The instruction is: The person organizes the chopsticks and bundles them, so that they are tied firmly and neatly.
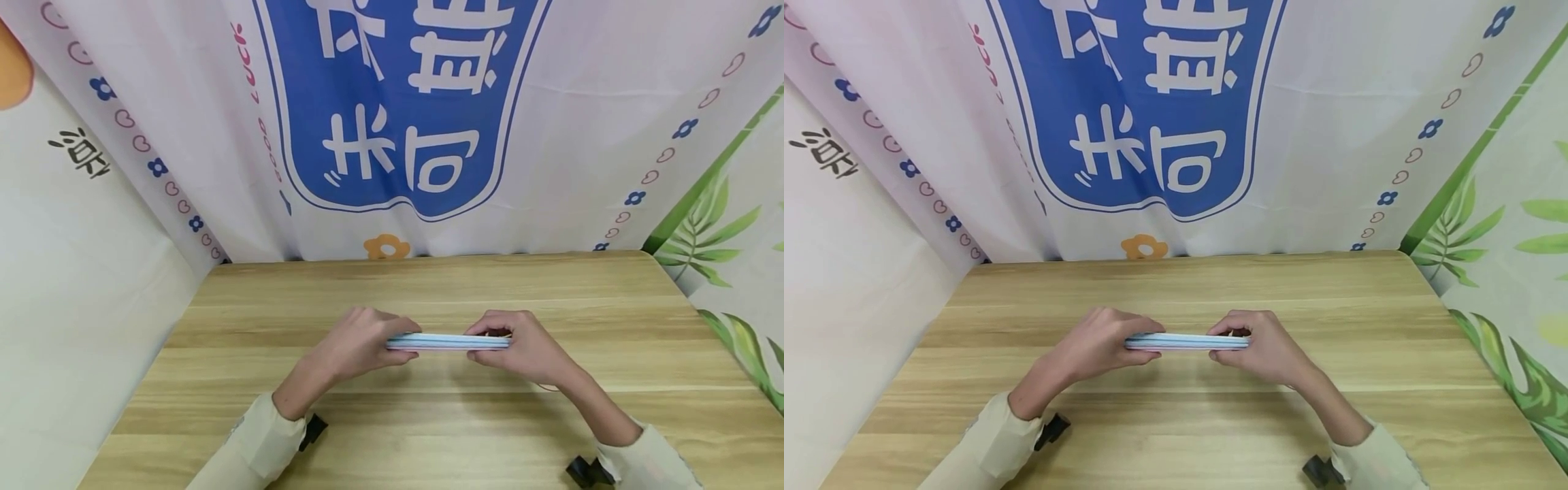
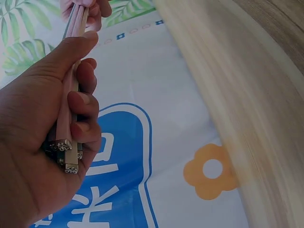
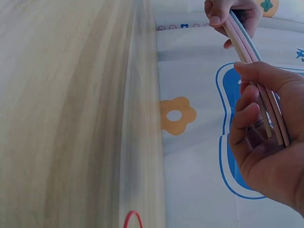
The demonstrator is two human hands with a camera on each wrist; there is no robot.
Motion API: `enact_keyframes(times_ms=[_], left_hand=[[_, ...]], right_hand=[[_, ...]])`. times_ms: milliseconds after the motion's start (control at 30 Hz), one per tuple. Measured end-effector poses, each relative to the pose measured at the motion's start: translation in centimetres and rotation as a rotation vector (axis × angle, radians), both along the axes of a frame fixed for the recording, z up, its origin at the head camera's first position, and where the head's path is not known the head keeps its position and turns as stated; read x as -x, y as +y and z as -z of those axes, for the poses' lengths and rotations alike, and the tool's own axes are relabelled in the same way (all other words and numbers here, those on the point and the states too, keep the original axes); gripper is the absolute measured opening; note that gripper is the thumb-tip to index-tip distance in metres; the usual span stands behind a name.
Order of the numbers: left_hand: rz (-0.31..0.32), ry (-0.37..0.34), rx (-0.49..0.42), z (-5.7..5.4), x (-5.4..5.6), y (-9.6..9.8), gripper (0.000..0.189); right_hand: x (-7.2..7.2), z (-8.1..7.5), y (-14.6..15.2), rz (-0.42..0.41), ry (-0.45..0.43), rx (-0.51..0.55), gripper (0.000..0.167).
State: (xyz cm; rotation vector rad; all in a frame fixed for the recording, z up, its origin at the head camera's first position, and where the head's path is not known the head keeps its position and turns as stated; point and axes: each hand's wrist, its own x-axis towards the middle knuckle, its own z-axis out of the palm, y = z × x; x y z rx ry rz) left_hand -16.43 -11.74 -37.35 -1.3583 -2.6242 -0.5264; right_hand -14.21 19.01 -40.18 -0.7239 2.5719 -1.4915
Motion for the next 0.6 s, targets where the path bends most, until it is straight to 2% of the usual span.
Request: enact_keyframes(times_ms=[300,600], left_hand=[[0.004,-0.019,-0.05,0.0,0.1,-0.3,0.024],[-0.004,-0.017,-0.081,0.0,0.2,-0.7,0.023]], right_hand=[[-0.8,-0.3,1.2,0.037,-0.01,-0.009,0.026],[-1.9,-0.1,1.9,0.083,-0.02,0.075,0.029]])
